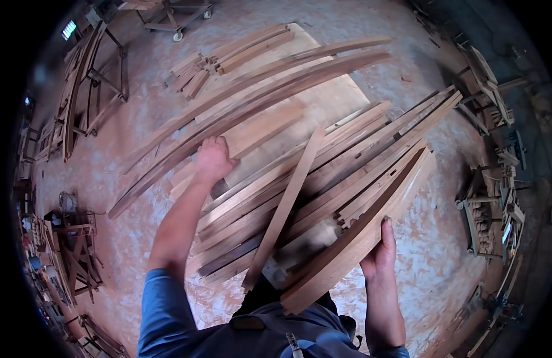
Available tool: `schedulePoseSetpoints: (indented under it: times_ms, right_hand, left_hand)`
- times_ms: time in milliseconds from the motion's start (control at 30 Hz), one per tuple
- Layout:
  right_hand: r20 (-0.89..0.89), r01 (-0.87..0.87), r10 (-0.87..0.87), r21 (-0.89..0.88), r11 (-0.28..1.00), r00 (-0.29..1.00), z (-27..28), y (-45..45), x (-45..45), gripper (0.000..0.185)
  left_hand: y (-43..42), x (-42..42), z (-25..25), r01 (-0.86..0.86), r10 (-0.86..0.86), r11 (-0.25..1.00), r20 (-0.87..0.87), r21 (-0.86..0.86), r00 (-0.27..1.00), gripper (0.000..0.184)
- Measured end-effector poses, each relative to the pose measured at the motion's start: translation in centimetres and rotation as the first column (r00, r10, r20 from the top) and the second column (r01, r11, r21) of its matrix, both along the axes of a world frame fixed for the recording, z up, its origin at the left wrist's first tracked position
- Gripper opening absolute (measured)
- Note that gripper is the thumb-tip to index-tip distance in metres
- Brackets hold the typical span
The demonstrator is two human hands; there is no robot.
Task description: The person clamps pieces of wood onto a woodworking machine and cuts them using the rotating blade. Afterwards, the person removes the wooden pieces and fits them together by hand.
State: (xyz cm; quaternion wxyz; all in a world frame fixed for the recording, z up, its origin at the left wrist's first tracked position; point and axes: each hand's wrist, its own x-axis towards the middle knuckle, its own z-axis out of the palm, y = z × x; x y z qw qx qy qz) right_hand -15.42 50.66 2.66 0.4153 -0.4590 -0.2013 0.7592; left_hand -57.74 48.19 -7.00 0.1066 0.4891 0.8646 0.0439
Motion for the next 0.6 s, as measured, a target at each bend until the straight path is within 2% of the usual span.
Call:
schedulePoseSetpoints:
  times_ms: [100, 133, 200, 267, 333, 400, 433, 533, 567, 600]
  right_hand:
    - [-0.003, -0.027, 0.027, -0.004, 1.000, 1.000, -0.4, 0.1, 0.4, 0.055]
    - [-0.005, -0.028, 0.028, -0.004, 1.000, 1.000, -0.6, 0.4, 0.4, 0.055]
    - [-0.012, -0.034, 0.034, -0.003, 0.999, 0.999, -1.1, 0.8, 0.1, 0.056]
    - [-0.022, -0.046, 0.045, -0.038, 0.998, 0.999, -1.2, 0.9, 0.0, 0.056]
    - [-0.035, -0.035, 0.033, -0.048, 0.998, 0.999, -1.8, 0.9, 0.1, 0.056]
    - [-0.032, -0.033, 0.031, -0.047, 0.998, 0.999, -2.1, 1.2, 0.1, 0.057]
    - [-0.051, -0.017, 0.013, -0.078, 0.997, 0.999, -1.6, 1.3, -0.1, 0.050]
    - [-0.081, -0.066, 0.061, -0.065, 0.996, 0.995, -2.4, 1.7, 1.3, 0.049]
    - [-0.081, -0.072, 0.066, -0.066, 0.995, 0.994, -2.9, 1.7, 1.7, 0.052]
    - [-0.084, -0.079, 0.073, -0.068, 0.995, 0.994, -3.3, 1.8, 2.0, 0.054]
  left_hand:
    - [-1.3, 0.2, 5.5, -0.115, 0.172, 0.977, 0.356, -0.177, 0.919, 0.066]
    - [-2.3, 0.3, 5.5, -0.172, 0.225, 0.974, 0.597, -0.146, 0.770, 0.069]
    - [-5.9, 1.5, 5.1, -0.285, 0.226, 0.949, 0.921, -0.135, 0.317, 0.075]
    - [-8.0, 6.6, 9.0, -0.381, 0.224, 0.907, 0.972, -0.180, 0.074, 0.082]
    - [-9.6, 10.0, 8.9, -0.347, 0.138, 0.918, 0.974, -0.194, -0.178, 0.082]
    - [-10.1, 12.4, 7.0, -0.245, 0.062, 0.962, 0.973, -0.117, -0.224, 0.079]
    - [-10.2, 13.7, 6.6, -0.254, 0.120, 0.948, 0.955, -0.191, -0.270, 0.081]
    - [-9.1, 15.7, 5.6, -0.235, 0.220, 0.924, 0.922, -0.301, -0.318, 0.082]
    - [-8.7, 15.6, 5.8, -0.206, 0.282, 0.911, 0.905, -0.357, -0.319, 0.082]
    - [-8.4, 15.6, 5.4, -0.208, 0.269, 0.918, 0.915, -0.339, -0.302, 0.079]
